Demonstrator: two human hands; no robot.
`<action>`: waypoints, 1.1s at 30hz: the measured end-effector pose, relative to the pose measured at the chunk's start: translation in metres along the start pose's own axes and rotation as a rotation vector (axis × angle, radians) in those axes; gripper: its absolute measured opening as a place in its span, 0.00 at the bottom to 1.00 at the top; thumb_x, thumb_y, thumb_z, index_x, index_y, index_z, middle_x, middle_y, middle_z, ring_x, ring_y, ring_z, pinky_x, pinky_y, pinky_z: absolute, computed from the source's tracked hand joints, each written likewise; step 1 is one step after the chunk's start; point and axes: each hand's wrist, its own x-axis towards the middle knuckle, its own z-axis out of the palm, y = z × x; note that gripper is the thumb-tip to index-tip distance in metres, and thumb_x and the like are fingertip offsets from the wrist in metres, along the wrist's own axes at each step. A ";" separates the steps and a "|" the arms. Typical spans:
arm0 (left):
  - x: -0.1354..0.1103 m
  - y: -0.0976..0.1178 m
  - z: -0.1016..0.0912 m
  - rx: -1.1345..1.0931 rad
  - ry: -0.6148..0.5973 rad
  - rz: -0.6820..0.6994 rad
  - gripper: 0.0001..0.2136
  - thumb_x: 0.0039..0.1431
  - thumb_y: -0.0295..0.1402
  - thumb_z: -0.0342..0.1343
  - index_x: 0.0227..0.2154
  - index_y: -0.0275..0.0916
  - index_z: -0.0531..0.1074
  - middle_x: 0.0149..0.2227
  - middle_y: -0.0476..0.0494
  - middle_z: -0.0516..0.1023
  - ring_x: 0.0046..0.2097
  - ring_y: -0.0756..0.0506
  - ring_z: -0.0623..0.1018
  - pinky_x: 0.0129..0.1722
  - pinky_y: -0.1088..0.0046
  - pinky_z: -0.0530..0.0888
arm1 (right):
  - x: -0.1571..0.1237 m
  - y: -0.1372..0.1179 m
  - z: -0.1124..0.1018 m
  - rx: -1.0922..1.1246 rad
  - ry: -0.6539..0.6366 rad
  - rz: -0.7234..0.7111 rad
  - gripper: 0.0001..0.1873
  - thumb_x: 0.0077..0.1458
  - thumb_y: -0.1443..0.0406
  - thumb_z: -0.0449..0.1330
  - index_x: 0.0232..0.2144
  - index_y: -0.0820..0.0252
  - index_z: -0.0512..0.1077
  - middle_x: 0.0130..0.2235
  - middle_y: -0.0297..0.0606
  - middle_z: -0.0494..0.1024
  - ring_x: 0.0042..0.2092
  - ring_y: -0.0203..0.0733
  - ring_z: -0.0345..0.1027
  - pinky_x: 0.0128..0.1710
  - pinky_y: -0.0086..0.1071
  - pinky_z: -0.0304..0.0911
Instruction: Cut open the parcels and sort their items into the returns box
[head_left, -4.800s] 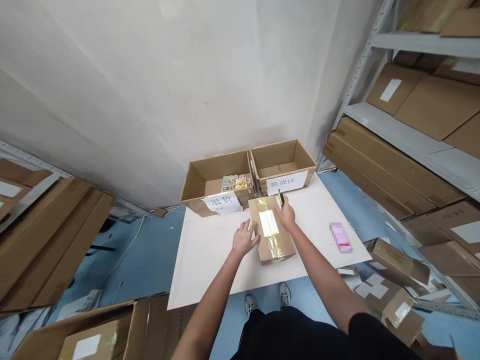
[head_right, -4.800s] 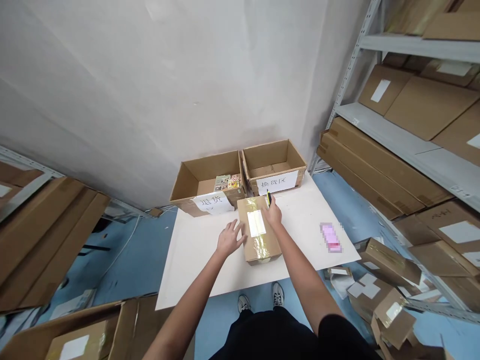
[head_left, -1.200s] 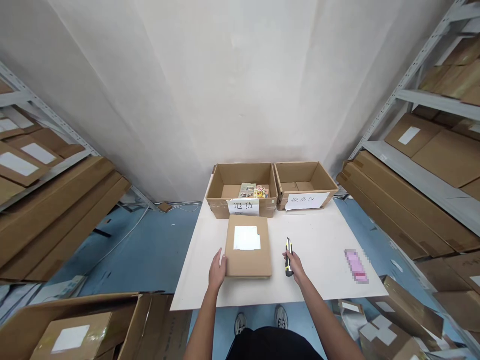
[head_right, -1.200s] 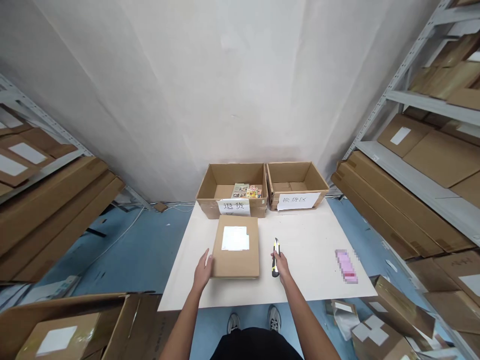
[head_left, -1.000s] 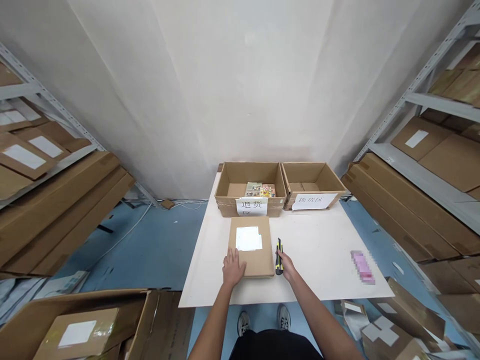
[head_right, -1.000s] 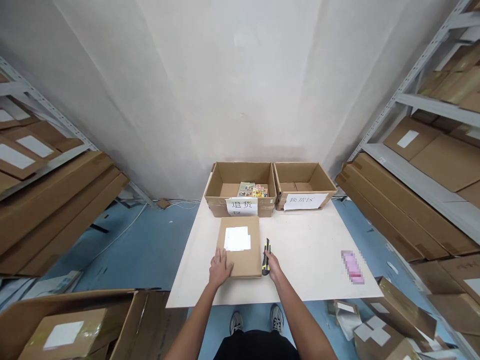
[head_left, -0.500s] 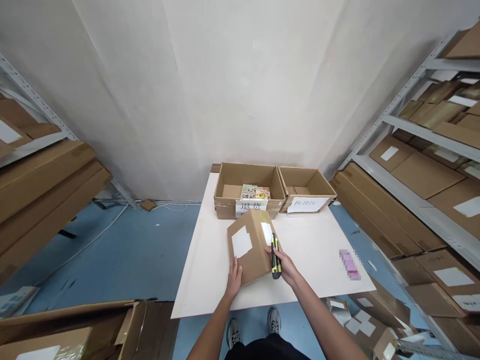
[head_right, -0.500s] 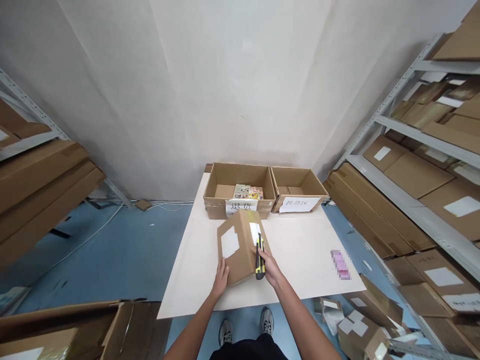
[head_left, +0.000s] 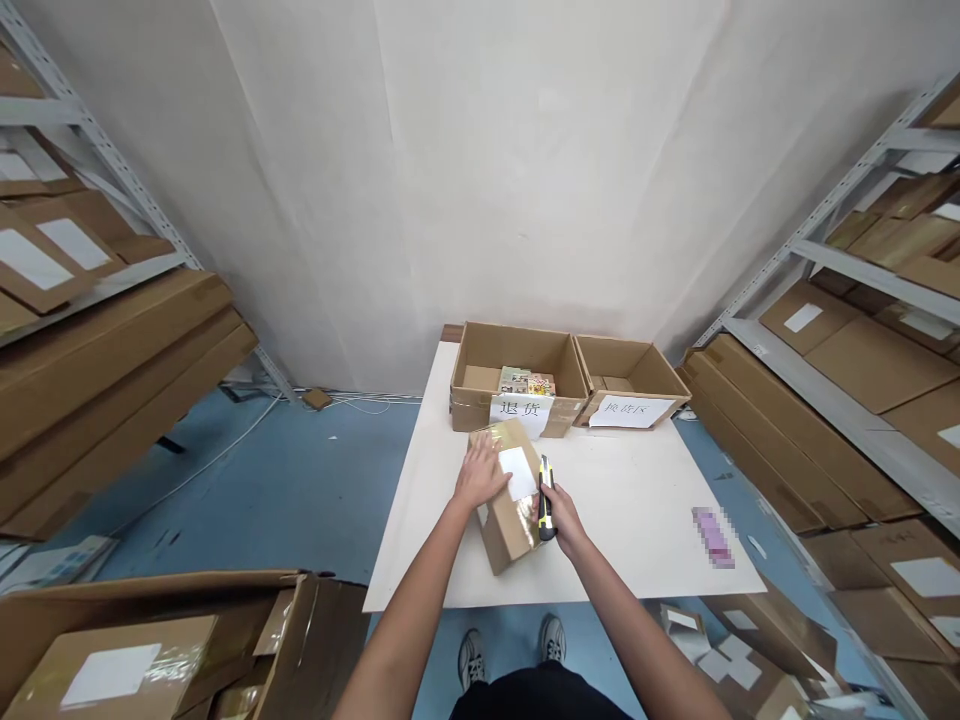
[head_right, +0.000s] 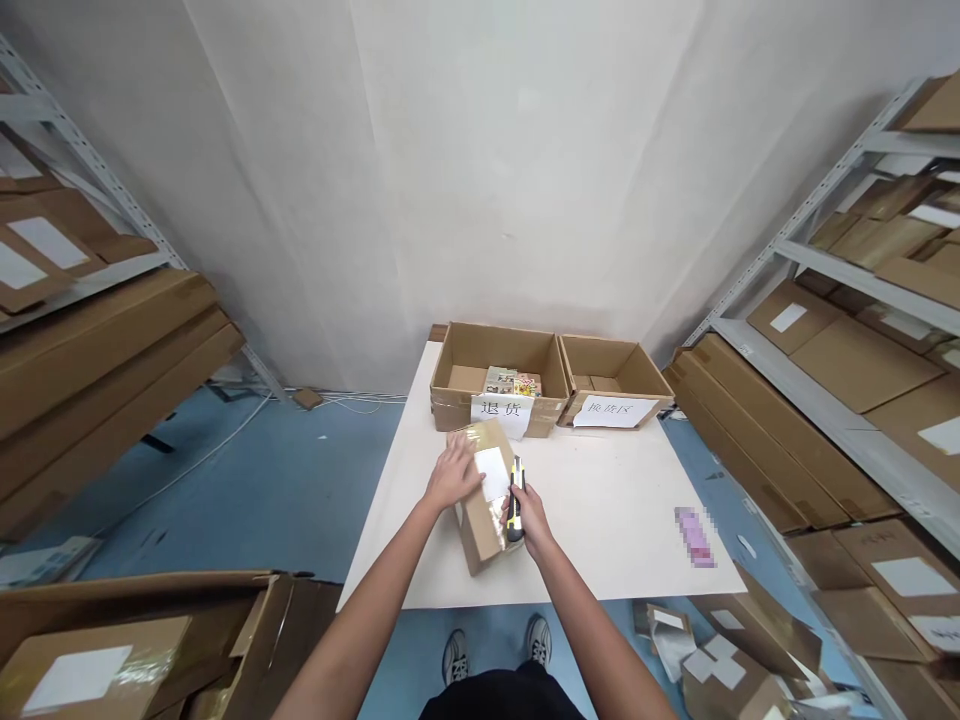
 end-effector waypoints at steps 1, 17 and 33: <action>0.012 0.004 -0.003 0.030 -0.126 -0.005 0.44 0.59 0.55 0.56 0.74 0.45 0.48 0.77 0.42 0.40 0.76 0.35 0.43 0.72 0.52 0.52 | 0.002 -0.001 0.000 -0.018 0.033 -0.019 0.21 0.49 0.50 0.66 0.37 0.56 0.66 0.24 0.29 0.76 0.19 0.37 0.68 0.20 0.28 0.62; 0.033 0.010 0.028 0.102 -0.284 -0.265 0.64 0.45 0.67 0.59 0.74 0.27 0.40 0.76 0.26 0.38 0.76 0.31 0.38 0.74 0.56 0.45 | 0.107 -0.040 0.048 -1.066 -0.012 -0.352 0.34 0.61 0.69 0.54 0.68 0.49 0.57 0.51 0.36 0.81 0.40 0.41 0.79 0.47 0.33 0.71; 0.022 -0.041 0.005 -0.055 -0.424 -0.115 0.70 0.36 0.63 0.67 0.75 0.35 0.36 0.77 0.34 0.28 0.76 0.33 0.32 0.74 0.55 0.45 | 0.135 -0.021 0.085 -1.460 -0.243 -0.265 0.33 0.64 0.70 0.51 0.70 0.57 0.55 0.60 0.48 0.75 0.56 0.52 0.72 0.55 0.39 0.63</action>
